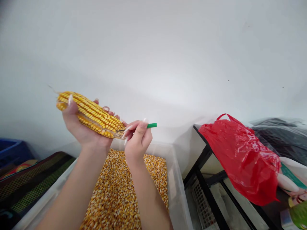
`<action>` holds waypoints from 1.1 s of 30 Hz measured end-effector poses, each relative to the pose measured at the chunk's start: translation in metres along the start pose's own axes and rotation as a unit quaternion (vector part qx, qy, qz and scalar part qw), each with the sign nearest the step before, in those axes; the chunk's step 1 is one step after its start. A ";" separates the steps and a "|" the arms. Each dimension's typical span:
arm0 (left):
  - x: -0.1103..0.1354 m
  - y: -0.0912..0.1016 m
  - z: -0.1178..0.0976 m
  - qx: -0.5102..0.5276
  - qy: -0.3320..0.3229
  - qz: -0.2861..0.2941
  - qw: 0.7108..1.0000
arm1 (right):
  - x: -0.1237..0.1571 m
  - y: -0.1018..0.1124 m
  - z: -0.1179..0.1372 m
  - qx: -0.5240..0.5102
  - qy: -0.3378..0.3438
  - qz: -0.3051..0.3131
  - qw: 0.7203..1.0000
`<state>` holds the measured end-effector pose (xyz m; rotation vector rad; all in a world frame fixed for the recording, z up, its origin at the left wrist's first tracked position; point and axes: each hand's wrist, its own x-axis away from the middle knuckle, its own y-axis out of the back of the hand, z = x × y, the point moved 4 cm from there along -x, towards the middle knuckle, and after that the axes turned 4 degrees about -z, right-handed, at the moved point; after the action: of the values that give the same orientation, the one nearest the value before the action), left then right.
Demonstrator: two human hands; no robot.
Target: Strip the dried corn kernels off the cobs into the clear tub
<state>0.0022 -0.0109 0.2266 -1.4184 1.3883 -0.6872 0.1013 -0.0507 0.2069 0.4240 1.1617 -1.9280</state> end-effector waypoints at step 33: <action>0.001 0.001 0.006 -0.011 -0.015 -0.019 1.000 | -0.001 0.001 0.003 0.051 0.058 0.054 0.996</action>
<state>0.0072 -0.0098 0.2234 -1.4711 1.3517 -0.6742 0.1027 -0.0525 0.2085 0.6484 1.0942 -1.8944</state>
